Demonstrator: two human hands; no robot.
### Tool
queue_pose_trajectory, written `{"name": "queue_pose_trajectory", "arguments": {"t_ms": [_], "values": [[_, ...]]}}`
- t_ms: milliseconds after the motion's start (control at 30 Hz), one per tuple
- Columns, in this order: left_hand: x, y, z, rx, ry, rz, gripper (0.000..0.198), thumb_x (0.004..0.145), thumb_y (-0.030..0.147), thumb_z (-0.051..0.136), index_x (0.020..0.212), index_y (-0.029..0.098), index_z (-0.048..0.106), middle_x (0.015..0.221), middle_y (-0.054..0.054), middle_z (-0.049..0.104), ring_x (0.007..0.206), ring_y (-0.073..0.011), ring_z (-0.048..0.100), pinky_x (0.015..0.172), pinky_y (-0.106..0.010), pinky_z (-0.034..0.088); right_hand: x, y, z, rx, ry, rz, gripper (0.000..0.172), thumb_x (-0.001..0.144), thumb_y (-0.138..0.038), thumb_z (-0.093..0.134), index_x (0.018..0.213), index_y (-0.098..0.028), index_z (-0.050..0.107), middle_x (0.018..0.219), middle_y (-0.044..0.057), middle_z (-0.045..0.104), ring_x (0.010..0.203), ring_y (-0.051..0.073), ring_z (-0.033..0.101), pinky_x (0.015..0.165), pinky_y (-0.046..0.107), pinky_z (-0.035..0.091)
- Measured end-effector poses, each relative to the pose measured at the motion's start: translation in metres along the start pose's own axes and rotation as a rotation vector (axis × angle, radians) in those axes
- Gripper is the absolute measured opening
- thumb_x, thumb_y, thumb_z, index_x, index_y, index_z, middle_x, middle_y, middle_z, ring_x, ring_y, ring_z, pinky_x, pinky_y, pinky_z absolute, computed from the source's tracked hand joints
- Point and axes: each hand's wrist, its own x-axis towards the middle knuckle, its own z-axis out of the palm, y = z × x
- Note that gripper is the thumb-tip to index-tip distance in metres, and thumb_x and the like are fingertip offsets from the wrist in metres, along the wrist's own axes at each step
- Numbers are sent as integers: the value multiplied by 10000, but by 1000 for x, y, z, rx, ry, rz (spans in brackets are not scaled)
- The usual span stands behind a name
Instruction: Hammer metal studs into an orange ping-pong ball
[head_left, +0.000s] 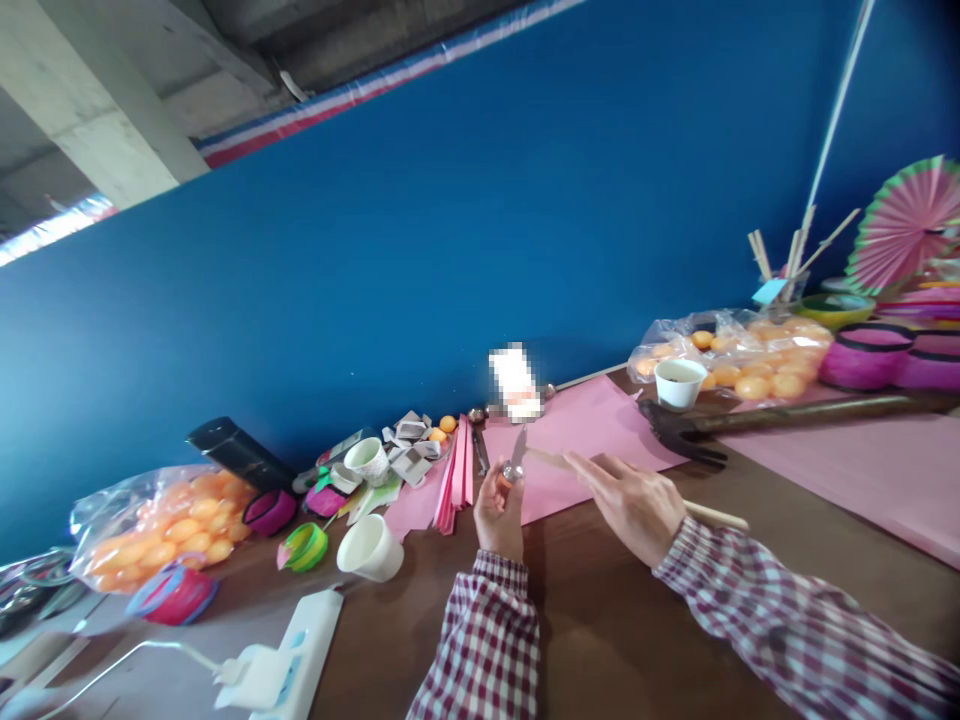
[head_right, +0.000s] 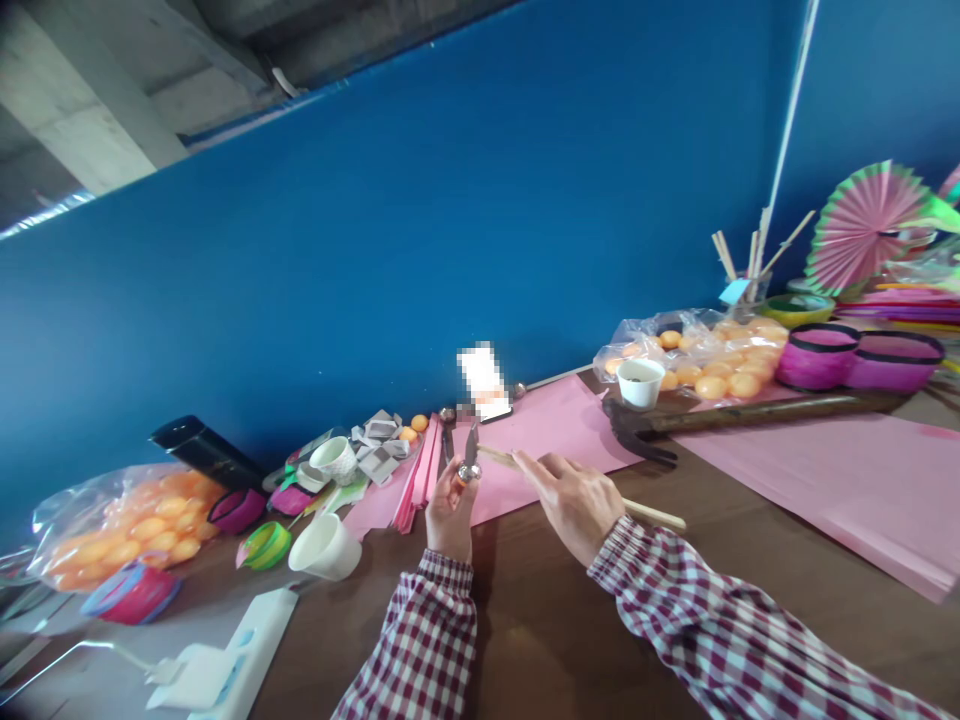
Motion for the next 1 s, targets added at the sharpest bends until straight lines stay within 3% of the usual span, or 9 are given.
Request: {"name": "queue_pose_trajectory", "arguments": {"t_ms": [100,233,433,600,800,1000], "values": [[1,2,0,15,51,-33,441,594,181,678,1020,196,567,1038,-71,593,953,-175,550,828,-291,411,-1,-1,4,-25,47,33,444,842,-204,377,1273,-301,328,814,7,605,669,97,540,523,198,334],[1,6,0,66,84,-89,391,567,153,687,947,187,599,945,-61,627,863,-168,585,788,-287,435,-2,-3,7,-32,39,-29,468,828,-167,391,1269,-312,331,811,2,604,657,96,535,534,203,335],[3,-1,-3,102,57,-14,410,542,126,689,939,183,604,1024,-81,597,897,-180,578,772,-273,450,-2,-2,7,-44,54,31,463,834,-193,387,1274,-317,318,825,-9,606,639,91,529,514,202,332],[3,-3,-4,151,77,-37,449,532,82,668,968,143,579,985,-101,610,836,-170,600,745,-284,469,-2,-1,8,-30,23,-35,493,814,-167,411,1274,-320,318,813,-10,609,641,90,533,516,194,333],[1,6,-1,224,72,-35,396,533,28,618,904,167,608,926,-71,635,801,-161,611,698,-251,489,-2,-1,7,-19,53,24,448,848,-224,379,1280,-318,306,841,-9,610,683,98,543,522,198,335],[2,3,-2,157,112,-46,456,509,35,648,945,152,585,962,-92,612,772,-159,614,655,-252,493,-2,-3,8,-12,12,-42,482,827,-177,399,1278,-325,310,811,-4,612,636,91,536,509,194,325]]}}
